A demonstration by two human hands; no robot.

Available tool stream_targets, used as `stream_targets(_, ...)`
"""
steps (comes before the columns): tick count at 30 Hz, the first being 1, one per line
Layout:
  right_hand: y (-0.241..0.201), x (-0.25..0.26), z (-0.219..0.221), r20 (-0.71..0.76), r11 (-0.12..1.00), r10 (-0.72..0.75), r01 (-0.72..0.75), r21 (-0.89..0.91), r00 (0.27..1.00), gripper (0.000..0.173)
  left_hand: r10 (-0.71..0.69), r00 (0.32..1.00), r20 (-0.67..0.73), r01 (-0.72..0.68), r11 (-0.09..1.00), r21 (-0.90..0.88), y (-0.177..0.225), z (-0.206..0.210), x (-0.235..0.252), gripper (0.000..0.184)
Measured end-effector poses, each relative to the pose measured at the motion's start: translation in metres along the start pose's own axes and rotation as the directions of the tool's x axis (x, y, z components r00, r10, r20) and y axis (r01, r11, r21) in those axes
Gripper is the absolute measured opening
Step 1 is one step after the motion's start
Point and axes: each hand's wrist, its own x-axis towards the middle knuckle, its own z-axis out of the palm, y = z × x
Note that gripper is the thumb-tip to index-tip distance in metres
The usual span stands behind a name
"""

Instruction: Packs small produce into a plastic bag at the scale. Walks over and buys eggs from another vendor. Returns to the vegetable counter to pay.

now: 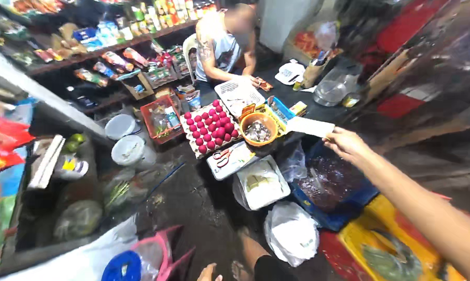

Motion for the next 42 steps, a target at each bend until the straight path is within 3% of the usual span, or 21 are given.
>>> stream_targets(5, -0.029, 0.121, 0.087, -0.033, 0.998, -0.002, 0.004, 0.062, 0.999, 0.032, 0.059, 0.998, -0.011, -0.058, 0.998, 0.03, 0.023, -0.066, 0.104, 0.047)
stream_targets(8, -0.062, 0.164, 0.146, -0.004, 0.998, -0.024, 0.024, -0.064, 1.0, 0.032, 0.117, 0.991, 0.061, -0.118, 0.993, 0.015, 0.047, -0.091, 0.155, 0.044)
stream_targets(13, -0.105, 0.228, 0.242, 0.162, 0.959, -0.121, 0.157, -0.235, 0.979, 0.031, 0.266, 0.949, 0.167, -0.263, 0.964, -0.038, 0.102, -0.14, 0.224, 0.039)
stream_targets(19, -0.082, 0.324, 0.33, 0.099, 0.966, 0.016, 0.01, -0.257, 0.995, 0.037, 0.497, 0.863, 0.091, -0.452, 0.84, -0.301, 0.164, -0.193, 0.328, 0.028)
stream_targets(22, -0.09, 0.313, 0.345, 0.095, 0.806, 0.115, -0.037, -0.591, 0.989, 0.077, 0.528, 0.827, 0.19, -0.43, 0.814, -0.39, 0.197, -0.228, 0.37, 0.027)
stream_targets(24, -0.074, 0.315, 0.356, 0.082, 0.615, 0.064, 0.025, -0.788, 0.995, 0.087, 0.56, 0.803, 0.203, -0.433, 0.783, -0.447, 0.223, -0.253, 0.397, 0.025)
stream_targets(25, -0.064, 0.321, 0.359, 0.082, 0.54, 0.044, 0.045, -0.841, 0.996, 0.079, 0.589, 0.786, 0.187, -0.446, 0.75, -0.489, 0.235, -0.264, 0.411, 0.024)
stream_targets(28, -0.068, 0.328, 0.356, 0.114, 0.378, 0.061, 0.083, -0.922, 0.992, 0.03, 0.654, 0.756, 0.017, -0.51, 0.605, -0.612, 0.263, -0.288, 0.454, 0.028)
stream_targets(30, -0.095, 0.307, 0.348, 0.199, 0.447, 0.054, 0.155, -0.881, 0.978, 0.023, 0.544, 0.832, -0.108, -0.469, 0.586, -0.661, 0.279, -0.294, 0.482, 0.048)
stream_targets(32, -0.121, 0.271, 0.347, 0.325, 0.657, 0.013, 0.237, -0.716, 0.946, 0.023, 0.395, 0.911, -0.116, -0.358, 0.619, -0.699, 0.294, -0.297, 0.508, 0.078)
stream_targets(33, -0.126, 0.258, 0.352, 0.388, 0.764, 0.038, 0.224, -0.605, 0.921, 0.022, 0.375, 0.924, -0.074, -0.311, 0.626, -0.715, 0.3, -0.299, 0.518, 0.079)
stream_targets(35, -0.122, 0.25, 0.365, 0.463, 0.92, 0.148, 0.05, -0.388, 0.874, 0.014, 0.388, 0.921, -0.038, -0.287, 0.61, -0.739, 0.305, -0.299, 0.531, 0.049)
stream_targets(36, -0.116, 0.254, 0.372, 0.453, 0.943, 0.176, -0.017, -0.333, 0.874, 0.017, 0.393, 0.919, -0.044, -0.297, 0.612, -0.733, 0.303, -0.298, 0.535, 0.035)
stream_targets(38, -0.095, 0.278, 0.384, 0.38, 0.908, 0.175, 0.0, -0.419, 0.908, 0.038, 0.346, 0.935, -0.084, -0.298, 0.631, -0.716, 0.295, -0.296, 0.537, 0.027)
stream_targets(42, -0.039, 0.318, 0.415, 0.421, 0.61, 0.048, 0.307, -0.73, 0.906, 0.031, 0.307, 0.938, -0.16, -0.284, 0.42, -0.862, 0.268, -0.309, 0.523, 0.025)
